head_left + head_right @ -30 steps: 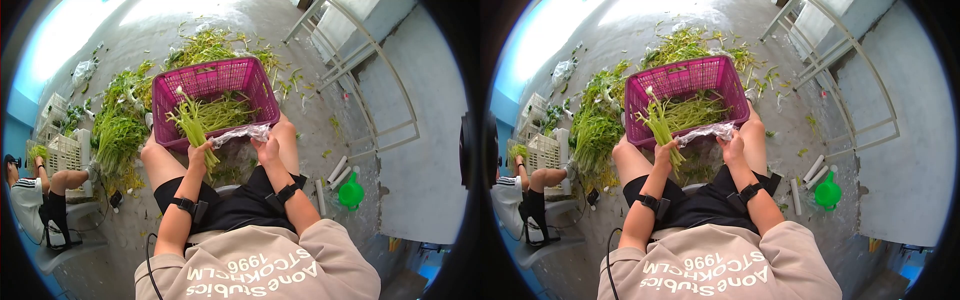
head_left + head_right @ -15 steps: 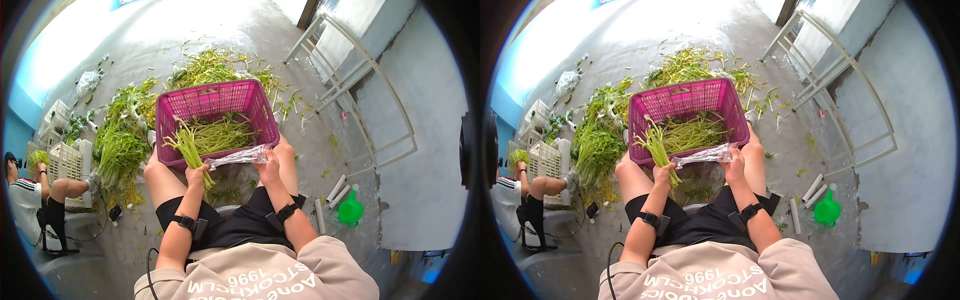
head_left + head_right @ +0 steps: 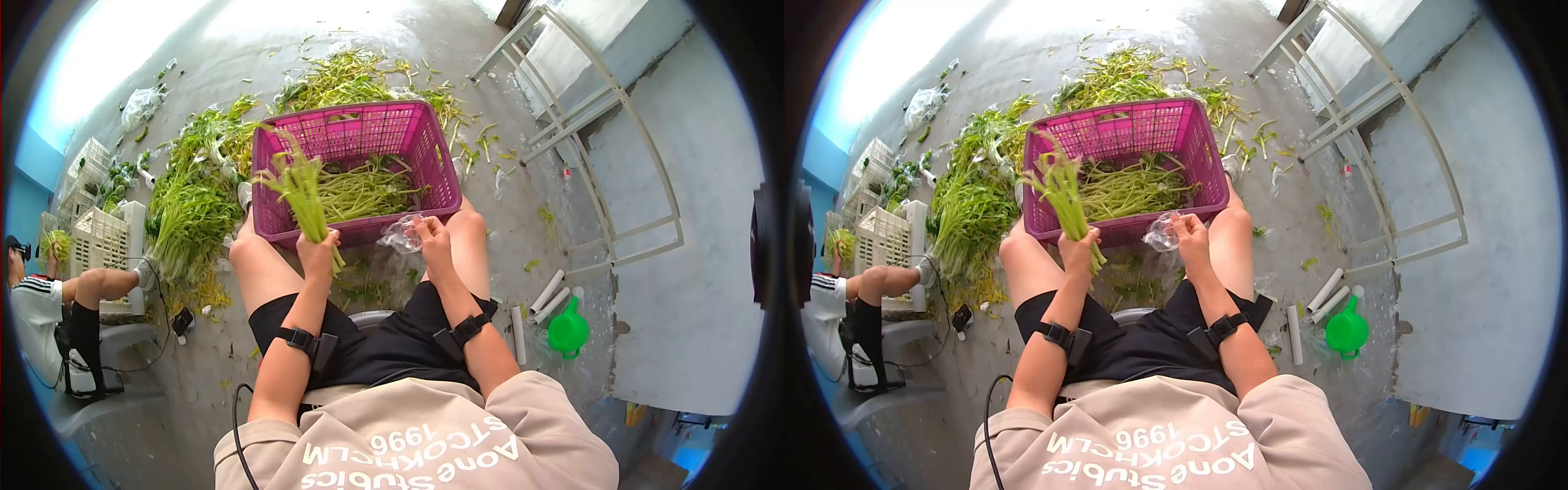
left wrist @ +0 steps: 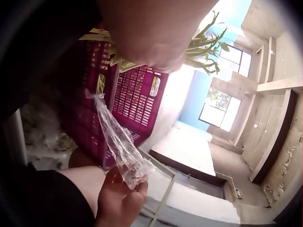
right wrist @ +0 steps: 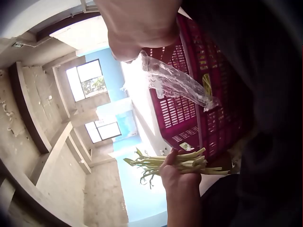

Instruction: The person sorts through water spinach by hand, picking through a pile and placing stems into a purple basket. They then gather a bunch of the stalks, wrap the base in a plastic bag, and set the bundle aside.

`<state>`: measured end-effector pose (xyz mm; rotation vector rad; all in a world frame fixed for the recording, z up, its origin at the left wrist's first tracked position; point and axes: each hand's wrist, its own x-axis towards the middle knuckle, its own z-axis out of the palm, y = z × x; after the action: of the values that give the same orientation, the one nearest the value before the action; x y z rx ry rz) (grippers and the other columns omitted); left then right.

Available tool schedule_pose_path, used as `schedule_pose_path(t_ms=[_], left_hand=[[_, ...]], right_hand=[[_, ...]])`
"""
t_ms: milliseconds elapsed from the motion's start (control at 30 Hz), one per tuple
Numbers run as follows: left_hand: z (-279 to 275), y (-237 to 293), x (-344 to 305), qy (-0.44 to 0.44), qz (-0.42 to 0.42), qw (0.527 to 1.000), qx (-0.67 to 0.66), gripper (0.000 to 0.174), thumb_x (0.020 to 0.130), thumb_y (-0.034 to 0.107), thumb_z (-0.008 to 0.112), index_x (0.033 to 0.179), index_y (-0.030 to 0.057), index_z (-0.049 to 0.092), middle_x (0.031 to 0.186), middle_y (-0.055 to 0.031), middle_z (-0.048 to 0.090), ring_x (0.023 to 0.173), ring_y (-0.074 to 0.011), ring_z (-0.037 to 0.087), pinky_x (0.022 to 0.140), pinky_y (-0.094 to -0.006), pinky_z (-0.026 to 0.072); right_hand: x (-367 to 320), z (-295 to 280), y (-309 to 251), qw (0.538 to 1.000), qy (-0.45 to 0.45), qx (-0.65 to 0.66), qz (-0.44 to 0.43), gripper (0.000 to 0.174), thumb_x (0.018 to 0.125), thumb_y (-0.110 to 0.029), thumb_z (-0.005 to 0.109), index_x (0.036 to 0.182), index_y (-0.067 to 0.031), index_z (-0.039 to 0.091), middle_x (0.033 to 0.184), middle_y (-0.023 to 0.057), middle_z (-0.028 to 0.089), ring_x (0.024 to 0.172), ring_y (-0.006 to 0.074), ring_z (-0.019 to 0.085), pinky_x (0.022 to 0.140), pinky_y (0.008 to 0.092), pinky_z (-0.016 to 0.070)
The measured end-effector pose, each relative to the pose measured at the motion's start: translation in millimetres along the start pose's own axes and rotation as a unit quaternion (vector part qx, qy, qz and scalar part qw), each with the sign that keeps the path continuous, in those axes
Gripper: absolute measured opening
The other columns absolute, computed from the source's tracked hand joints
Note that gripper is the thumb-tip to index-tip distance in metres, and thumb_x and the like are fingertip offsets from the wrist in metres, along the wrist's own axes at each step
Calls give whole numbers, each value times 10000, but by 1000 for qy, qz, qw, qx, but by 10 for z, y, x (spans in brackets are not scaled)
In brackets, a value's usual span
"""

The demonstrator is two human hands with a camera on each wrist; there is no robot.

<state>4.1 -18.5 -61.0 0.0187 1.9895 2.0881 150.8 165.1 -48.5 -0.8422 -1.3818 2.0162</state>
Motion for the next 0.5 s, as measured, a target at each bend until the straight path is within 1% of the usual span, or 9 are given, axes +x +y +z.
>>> schedule_pose_path(t_ms=[100, 133, 233, 267, 300, 333, 367, 433, 500], left_hand=[[71, -62, -64, -147, 29, 988, 24, 298, 776, -42, 724, 1052, -47, 609, 802, -57, 659, 669, -141, 634, 633, -277, 512], [89, -88, -78, -146, 28, 989, 23, 298, 776, -42, 724, 1052, -47, 609, 802, -57, 659, 669, -141, 634, 633, -277, 512], [145, -67, -138, -224, 32, 974, -12, 314, 775, -39, 731, 1063, -31, 606, 842, -50, 650, 749, -134, 642, 650, -276, 521], [156, -34, -169, -224, 31, 974, -12, 314, 775, -39, 731, 1063, -31, 606, 842, -50, 650, 749, -134, 642, 650, -276, 521], [171, 3, -206, -254, 0, 966, -43, 317, 774, -33, 736, 1063, -27, 608, 851, -54, 657, 748, -132, 643, 648, -278, 523], [187, 23, -232, -283, -32, 956, -74, 319, 772, -28, 741, 1064, -24, 611, 861, -57, 663, 747, -130, 643, 646, -280, 525], [202, 35, -250, -312, -16, 948, -62, 318, 770, -27, 739, 1063, -25, 614, 912, -78, 684, 728, -130, 642, 635, -279, 526], [214, 58, -297, -331, -15, 943, -34, 316, 770, -28, 736, 1061, -25, 615, 938, -88, 690, 718, -130, 640, 631, -276, 525], [278, 98, -382, -361, -22, 932, -27, 313, 765, -34, 727, 1056, -29, 611, 985, -111, 702, 694, -123, 628, 621, -273, 519]], right_hand=[[-25, 24, 34, 996, -56, -62, -1, 207, 972, -246, 633, 875, -67, 597, 859, 17, 675, 758, 52, 574, 686, 226, 440], [-25, 27, 50, 996, -57, -63, 0, 207, 972, -246, 633, 875, -67, 597, 859, 17, 675, 758, 52, 574, 686, 226, 440], [-33, 40, 52, 993, -94, -68, 1, 212, 973, -251, 632, 882, -61, 606, 857, 11, 671, 734, 40, 548, 654, 221, 423], [-34, 24, 54, 990, -114, -81, 10, 200, 981, -246, 620, 896, -65, 605, 885, 19, 680, 783, 55, 578, 689, 229, 443], [-37, 12, 59, 986, -134, -94, 20, 189, 988, -242, 607, 911, -69, 604, 913, 27, 688, 832, 69, 609, 723, 238, 464], [-32, 5, 64, 986, -134, -94, 21, 189, 988, -242, 607, 911, -69, 604, 913, 27, 688, 832, 69, 609, 723, 238, 464], [-26, 5, 61, 987, -129, -85, 39, 190, 989, -246, 605, 920, -68, 601, 927, 31, 689, 857, 81, 622, 729, 240, 473], [-48, 29, 87, 988, -123, -76, 57, 192, 990, -249, 604, 929, -67, 598, 941, 36, 689, 881, 93, 636, 736, 242, 483], [-33, 70, 73, 992, -68, 88, 66, 176, 999, -224, 584, 941, -58, 591, 894, 33, 668, 803, 88, 621, 734, 253, 511]])
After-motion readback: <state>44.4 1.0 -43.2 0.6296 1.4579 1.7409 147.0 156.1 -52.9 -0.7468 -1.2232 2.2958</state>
